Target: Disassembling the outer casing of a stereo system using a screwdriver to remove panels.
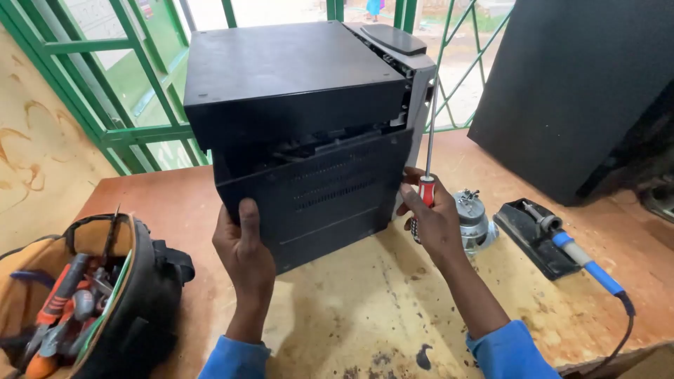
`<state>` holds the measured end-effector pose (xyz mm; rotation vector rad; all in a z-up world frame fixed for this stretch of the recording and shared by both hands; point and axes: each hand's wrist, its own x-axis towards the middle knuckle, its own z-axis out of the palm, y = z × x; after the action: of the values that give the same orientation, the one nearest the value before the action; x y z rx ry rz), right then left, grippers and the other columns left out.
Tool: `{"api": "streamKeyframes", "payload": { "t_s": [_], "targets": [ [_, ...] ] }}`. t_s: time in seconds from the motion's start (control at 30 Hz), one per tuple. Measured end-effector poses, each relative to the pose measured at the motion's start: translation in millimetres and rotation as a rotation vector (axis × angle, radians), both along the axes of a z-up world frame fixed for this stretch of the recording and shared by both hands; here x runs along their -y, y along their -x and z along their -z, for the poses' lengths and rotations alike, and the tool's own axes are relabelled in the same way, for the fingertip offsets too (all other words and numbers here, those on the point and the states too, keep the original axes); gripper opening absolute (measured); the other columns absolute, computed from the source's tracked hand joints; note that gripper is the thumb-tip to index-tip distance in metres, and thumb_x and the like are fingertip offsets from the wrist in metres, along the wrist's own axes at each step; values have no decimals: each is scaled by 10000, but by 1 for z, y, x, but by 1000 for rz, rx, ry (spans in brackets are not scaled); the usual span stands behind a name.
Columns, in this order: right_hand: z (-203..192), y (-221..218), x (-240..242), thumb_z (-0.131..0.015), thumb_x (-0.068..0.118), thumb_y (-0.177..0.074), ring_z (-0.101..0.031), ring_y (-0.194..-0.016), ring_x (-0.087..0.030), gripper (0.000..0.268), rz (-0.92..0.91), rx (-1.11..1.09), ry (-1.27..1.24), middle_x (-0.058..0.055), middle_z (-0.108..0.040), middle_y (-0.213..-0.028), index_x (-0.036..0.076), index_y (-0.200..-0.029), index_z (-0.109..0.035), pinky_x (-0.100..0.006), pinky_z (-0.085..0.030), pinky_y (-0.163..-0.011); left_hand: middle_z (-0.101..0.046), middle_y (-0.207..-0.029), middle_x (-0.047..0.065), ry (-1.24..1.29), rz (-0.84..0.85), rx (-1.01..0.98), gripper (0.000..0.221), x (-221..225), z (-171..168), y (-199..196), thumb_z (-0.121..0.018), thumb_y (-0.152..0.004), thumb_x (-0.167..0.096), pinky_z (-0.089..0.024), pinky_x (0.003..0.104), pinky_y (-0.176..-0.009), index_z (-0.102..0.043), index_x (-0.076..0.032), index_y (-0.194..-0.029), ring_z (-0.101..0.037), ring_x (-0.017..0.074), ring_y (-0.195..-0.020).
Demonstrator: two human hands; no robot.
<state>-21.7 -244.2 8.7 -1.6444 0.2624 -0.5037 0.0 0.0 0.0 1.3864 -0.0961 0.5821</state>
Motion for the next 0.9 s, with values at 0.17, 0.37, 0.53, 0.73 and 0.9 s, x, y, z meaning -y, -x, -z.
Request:
{"api": "streamKeyframes", "payload": {
  "t_s": [0.17, 0.37, 0.53, 0.73, 0.9],
  "targets": [
    [9, 17, 14, -644, 315, -962, -559, -517, -192, 285, -76, 38, -63, -127, -696, -760, 107, -1147, -585, -299, -308, -402, -486, -813, -60, 52, -126, 268, 477, 0, 22, 23, -601, -969, -589, -329, 269, -639, -615, -112, -948, -417, 73, -800],
    [9, 63, 43, -716, 181, -917, -579, -524, -148, 140, -96, 300, 57, -108, -729, -738, 56, -895, -655, -274, -395, -409, -479, -783, 12, 90, -85, 453, 564, 16, 0, 44, -484, -1040, -609, -322, 311, -701, -556, -71, -888, -451, 134, -781],
    [1, 91, 84, -726, 105, -911, -713, -825, -201, 192, -47, 616, -25, -121, -731, -1069, 78, -1096, -683, -293, -513, -579, -472, -778, 75, 209, 246, 701, 636, 59, -45, 58, -465, -1061, -688, -374, 317, -701, -494, -93, -840, -467, 177, -747],
    [-24, 116, 143, -770, 208, -921, -682, -1058, -248, 271, 221, 919, 191, -159, -658, -1141, 134, -1093, -575, -365, -567, -950, -580, -1404, 92, 172, 453, 495, 673, 108, -65, 63, -590, -972, -596, -508, 350, -1040, -545, -87, -1410, -614, 191, -1167],
    [-35, 144, 212, -767, 318, -1037, -646, -1002, -165, 416, 440, 946, 227, 6, -600, -1229, 183, -1365, -550, -312, -561, -904, -552, -1446, 81, -190, 520, 339, 579, 119, -72, 75, -559, -935, -561, -580, 414, -964, -593, -121, -1309, -583, 248, -1325]
  ]
}}
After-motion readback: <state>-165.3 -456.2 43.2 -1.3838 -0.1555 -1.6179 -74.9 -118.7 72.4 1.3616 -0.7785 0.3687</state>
